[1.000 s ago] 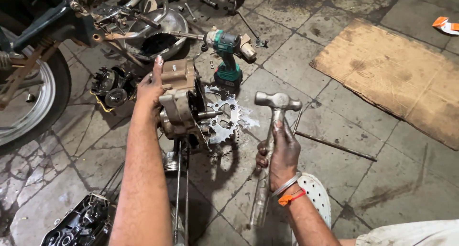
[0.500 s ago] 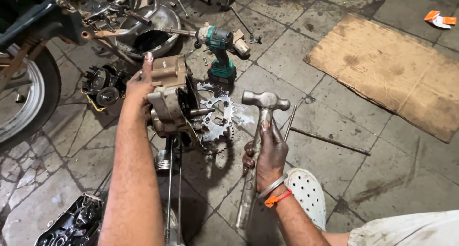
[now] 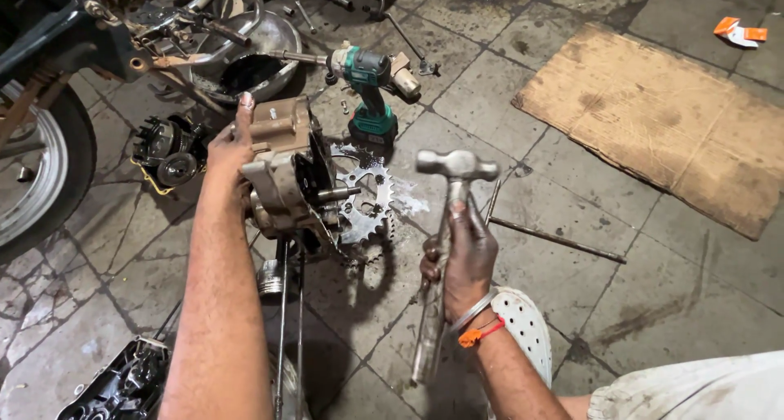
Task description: Assembling the internal gear components into the crankcase of a motorcycle engine.
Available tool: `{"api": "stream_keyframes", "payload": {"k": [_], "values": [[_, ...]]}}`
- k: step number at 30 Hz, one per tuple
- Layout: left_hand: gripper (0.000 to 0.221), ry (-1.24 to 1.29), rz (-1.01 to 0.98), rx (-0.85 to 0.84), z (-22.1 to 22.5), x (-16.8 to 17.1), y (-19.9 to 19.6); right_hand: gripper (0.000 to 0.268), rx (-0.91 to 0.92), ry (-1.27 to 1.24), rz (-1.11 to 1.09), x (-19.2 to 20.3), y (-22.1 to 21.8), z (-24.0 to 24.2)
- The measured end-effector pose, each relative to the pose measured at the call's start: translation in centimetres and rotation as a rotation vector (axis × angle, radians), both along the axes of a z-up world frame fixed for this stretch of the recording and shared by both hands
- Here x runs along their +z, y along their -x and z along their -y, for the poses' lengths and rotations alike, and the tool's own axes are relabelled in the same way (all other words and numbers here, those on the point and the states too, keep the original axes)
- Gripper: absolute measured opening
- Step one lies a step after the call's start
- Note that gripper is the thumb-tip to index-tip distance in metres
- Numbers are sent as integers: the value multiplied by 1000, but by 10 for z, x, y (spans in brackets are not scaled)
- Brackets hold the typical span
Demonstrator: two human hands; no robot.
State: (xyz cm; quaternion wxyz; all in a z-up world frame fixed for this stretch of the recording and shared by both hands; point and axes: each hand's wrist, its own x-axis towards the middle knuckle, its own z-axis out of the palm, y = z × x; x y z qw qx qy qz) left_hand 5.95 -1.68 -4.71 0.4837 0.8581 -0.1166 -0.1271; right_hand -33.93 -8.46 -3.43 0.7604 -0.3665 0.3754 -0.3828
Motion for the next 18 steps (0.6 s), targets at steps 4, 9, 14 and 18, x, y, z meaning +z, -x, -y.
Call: {"api": "stream_keyframes", "payload": {"k": [4, 9, 14, 18], "values": [[102, -26, 74, 16, 0, -18, -16, 43, -69, -60, -64, -10, -10, -14], [95, 43, -131, 16, -2, 24, 20, 39, 238, 91, -79, 0, -13, -22], [100, 63, -32, 29, 0, 12, 22, 36, 112, -43, -68, -4, -4, -1], [102, -34, 66, -20, 1, -43, -46, 33, 11, -151, -26, -9, 0, 11]]}}
